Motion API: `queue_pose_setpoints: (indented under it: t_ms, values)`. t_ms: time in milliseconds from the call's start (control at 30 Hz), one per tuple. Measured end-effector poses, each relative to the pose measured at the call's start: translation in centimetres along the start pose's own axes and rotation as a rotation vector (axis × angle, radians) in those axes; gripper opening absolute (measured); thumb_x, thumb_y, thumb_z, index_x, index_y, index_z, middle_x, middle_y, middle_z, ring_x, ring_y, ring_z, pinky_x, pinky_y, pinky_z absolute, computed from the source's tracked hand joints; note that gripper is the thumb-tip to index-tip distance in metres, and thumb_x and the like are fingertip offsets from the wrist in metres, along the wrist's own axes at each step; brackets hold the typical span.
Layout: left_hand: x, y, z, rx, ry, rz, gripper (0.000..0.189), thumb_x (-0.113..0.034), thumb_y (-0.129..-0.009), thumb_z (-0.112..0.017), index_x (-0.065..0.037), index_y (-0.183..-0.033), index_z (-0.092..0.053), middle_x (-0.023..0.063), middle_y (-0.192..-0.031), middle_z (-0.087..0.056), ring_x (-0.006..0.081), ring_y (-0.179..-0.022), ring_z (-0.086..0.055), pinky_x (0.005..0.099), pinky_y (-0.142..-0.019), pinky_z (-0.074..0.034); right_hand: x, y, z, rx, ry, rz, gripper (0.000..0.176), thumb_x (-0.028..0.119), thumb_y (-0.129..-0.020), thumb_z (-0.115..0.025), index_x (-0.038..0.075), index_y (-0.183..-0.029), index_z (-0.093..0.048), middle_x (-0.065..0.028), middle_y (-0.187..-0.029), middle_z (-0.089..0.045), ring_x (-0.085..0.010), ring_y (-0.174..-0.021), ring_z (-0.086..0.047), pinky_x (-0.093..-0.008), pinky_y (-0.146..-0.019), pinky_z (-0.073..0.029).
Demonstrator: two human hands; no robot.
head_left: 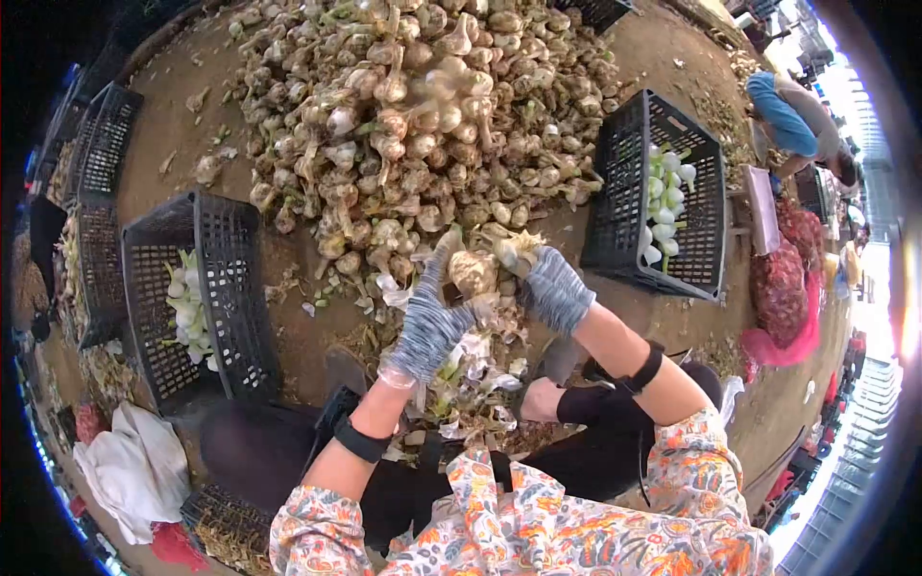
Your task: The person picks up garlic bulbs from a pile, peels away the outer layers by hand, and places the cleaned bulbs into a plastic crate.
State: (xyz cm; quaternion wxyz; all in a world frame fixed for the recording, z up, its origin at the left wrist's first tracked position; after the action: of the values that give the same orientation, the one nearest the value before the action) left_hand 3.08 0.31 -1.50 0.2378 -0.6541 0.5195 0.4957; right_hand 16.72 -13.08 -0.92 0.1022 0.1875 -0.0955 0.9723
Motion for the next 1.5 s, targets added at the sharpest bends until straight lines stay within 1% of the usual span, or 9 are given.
queue_pose_setpoints:
  t_ms: [100,133,800,1100,1200,1267,1400,1467,1500]
  values:
    - [-0.4,0.8,-1.3,0.077,-0.047,-0.098,0.086,-0.018,-0.068,-0.075,-0.005,-0.135,-0.023,0.009,-0.133,-0.033,0.0195,-0.119,-0.036,0.032,-0.098,-0.035,1.2,1.6,2.5,0.169,-0.094,-0.27,0.021,0.011,-0.079,-0.055,0.0,-0.097,-0.058,-0.0121,-0.081,-0.058,-0.0226,-0.068,-0.057,-0.0336,-0.062,-0.047]
    - [-1.1,1.2,-1.9,0.079,-0.108,-0.156,0.085,-0.018,-0.068,-0.075,-0.004,-0.135,-0.023,0.0088,-0.132,-0.034,0.0192,-0.118,-0.037,0.0318,-0.098,-0.035,3.5,0.5,4.4,0.042,-0.762,-0.826,0.021,0.014,-0.08,-0.057,-0.001,-0.095,-0.058,-0.0072,-0.074,-0.059,-0.0143,-0.064,-0.055,-0.0283,-0.059,-0.047]
    - [-4.7,2.4,-2.4,0.025,0.005,0.189,0.051,-0.034,-0.083,-0.058,-0.006,-0.123,-0.043,0.0016,-0.1,-0.055,0.005,-0.076,-0.052,0.0169,-0.062,-0.042,5.1,2.2,5.7,0.108,-0.91,-0.742,0.024,0.018,-0.08,-0.058,0.002,-0.098,-0.06,-0.0079,-0.077,-0.063,-0.0109,-0.067,-0.056,-0.0274,-0.064,-0.047]
    - [-3.4,2.6,-3.0,0.104,-0.068,-0.142,0.086,-0.028,-0.067,-0.076,0.001,-0.132,-0.028,0.0122,-0.124,-0.043,0.0192,-0.111,-0.044,0.0297,-0.096,-0.035,6.2,2.2,4.7,-0.113,-1.518,-1.003,0.018,0.014,-0.079,-0.063,0.0,-0.09,-0.062,-0.0042,-0.089,-0.064,-0.01,-0.075,-0.057,-0.0253,-0.067,-0.047]
    - [-1.8,2.2,-2.0,0.023,-0.454,-0.338,0.088,-0.028,-0.066,-0.076,0.002,-0.132,-0.027,0.0121,-0.124,-0.044,0.0196,-0.111,-0.045,0.03,-0.095,-0.035,6.6,2.3,4.6,-0.071,-0.703,-0.456,0.014,0.01,-0.079,-0.062,0.001,-0.09,-0.062,-0.0053,-0.086,-0.064,-0.012,-0.074,-0.058,-0.0254,-0.067,-0.047]
    - [-1.8,2.4,-1.8,-0.022,-0.452,-0.358,0.084,-0.029,-0.068,-0.075,0.003,-0.13,-0.029,0.0118,-0.119,-0.047,0.0188,-0.108,-0.047,0.0299,-0.094,-0.037,7.0,2.2,4.4,0.063,-1.03,-0.762,0.013,0.011,-0.079,-0.063,0.001,-0.088,-0.061,-0.0084,-0.082,-0.063,-0.0165,-0.071,-0.059,-0.0277,-0.066,-0.048]
    - [-0.2,0.0,1.4,0.066,-0.543,-0.223,0.061,-0.048,-0.082,-0.053,0.002,-0.116,-0.046,0.0108,-0.106,-0.056,0.0159,-0.093,-0.055,0.0285,-0.082,-0.045,8.7,2.4,3.8,-0.025,-0.954,-0.66,0.014,0.01,-0.075,-0.061,0.003,-0.086,-0.06,-0.0151,-0.08,-0.061,-0.0254,-0.072,-0.059,-0.0315,-0.063,-0.047]
    - [-4.7,0.1,-0.6,-0.146,0.1,0.735,0.04,-0.036,-0.076,-0.064,-0.005,-0.101,-0.057,0.0047,-0.088,-0.061,0.0152,-0.075,-0.059,0.027,-0.069,-0.049,9.1,2.3,4.0,-0.088,-0.523,-0.275,0.012,0.01,-0.073,-0.06,0.004,-0.084,-0.061,-0.0162,-0.084,-0.059,-0.0274,-0.073,-0.058,-0.0334,-0.064,-0.047]
    - [-5.6,0.3,-1.1,-0.163,-0.005,0.833,0.038,-0.039,-0.081,-0.059,-0.006,-0.099,-0.058,0.0046,-0.084,-0.061,0.0116,-0.076,-0.058,0.0254,-0.071,-0.048,9.0,2.7,3.3,-0.138,-0.596,-0.244,0.025,0.01,-0.071,-0.062,0.003,-0.095,-0.056,-0.0156,-0.088,-0.057,-0.026,-0.075,-0.057,-0.0343,-0.067,-0.046]
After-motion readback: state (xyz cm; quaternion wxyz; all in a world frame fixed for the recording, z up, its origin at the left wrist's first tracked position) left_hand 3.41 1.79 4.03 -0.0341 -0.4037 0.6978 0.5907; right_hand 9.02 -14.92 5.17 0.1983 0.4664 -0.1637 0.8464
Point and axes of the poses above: each hand's wrist, its own y-axis away from the middle knuckle, its own z-axis out of the back of the hand, x = y × z, the point moved 1 cm from there along -y, towards the middle knuckle
